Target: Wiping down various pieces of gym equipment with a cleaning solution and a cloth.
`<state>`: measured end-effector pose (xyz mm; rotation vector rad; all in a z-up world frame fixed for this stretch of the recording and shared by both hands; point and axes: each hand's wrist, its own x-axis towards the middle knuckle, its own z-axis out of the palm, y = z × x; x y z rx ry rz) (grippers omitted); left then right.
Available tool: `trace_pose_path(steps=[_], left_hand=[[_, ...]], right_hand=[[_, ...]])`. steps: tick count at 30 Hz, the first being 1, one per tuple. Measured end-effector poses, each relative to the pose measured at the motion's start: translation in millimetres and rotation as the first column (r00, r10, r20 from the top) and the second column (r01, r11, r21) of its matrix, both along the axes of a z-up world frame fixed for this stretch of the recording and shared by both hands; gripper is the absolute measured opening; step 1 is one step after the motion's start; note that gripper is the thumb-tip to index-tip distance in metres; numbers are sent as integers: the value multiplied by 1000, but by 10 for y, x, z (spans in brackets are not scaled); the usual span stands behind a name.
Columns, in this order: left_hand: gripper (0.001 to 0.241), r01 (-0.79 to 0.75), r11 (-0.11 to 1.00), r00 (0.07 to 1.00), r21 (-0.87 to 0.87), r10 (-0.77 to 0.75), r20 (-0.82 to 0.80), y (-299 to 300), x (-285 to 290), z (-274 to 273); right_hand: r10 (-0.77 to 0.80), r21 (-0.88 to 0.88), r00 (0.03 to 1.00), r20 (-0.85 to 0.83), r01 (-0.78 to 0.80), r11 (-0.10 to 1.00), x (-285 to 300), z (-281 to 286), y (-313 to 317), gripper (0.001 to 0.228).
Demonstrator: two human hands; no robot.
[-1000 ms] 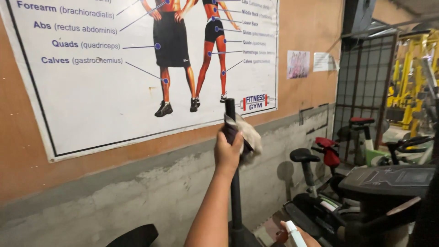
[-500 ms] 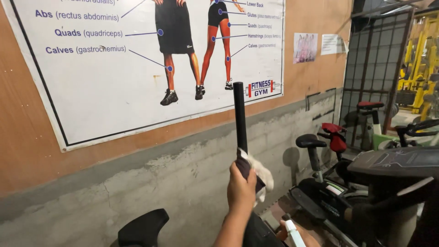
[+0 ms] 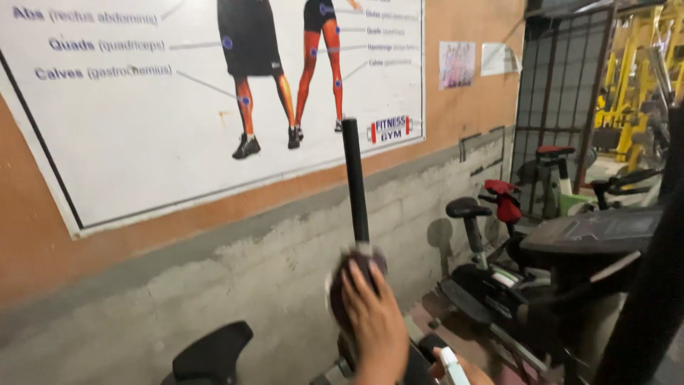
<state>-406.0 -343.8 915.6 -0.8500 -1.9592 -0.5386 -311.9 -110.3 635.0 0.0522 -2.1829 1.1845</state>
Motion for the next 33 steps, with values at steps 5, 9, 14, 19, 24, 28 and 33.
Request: trace_pose_path(steps=[5,9,14,19,24,28,33], left_hand=[[74,-61,982,971,178,17,238,467,-607,827],[41,35,918,584,395,-339,737,368,-761,1151],[19,143,424,-1,894,-903,429,124,-941,1004],[12,97,277,-228,956,-929,292,93,-937,804],[24,226,540,146,811,-842,520,15,-706,370],[36,276,728,430,628,-678,596,-87,-440,114],[55,81,914,781,397,-306,545,-172,62,131]], right_hand=[[1,-728,823,568,501,468,95,643,-61,65],[12,-521,996,84,34,853,723,395,-74,64],[99,-569,647,756,576,587,484,620,38,78],[121,-819,831,543,493,292,893,1274,-754,66],[119,-706,709,695,643,296,1052,1887,-1391,68],[-201,-533,914,352,372,760,1536,2000,-2088,54],[-345,-112,919,192,370,922,1691,2221,-2338,66]])
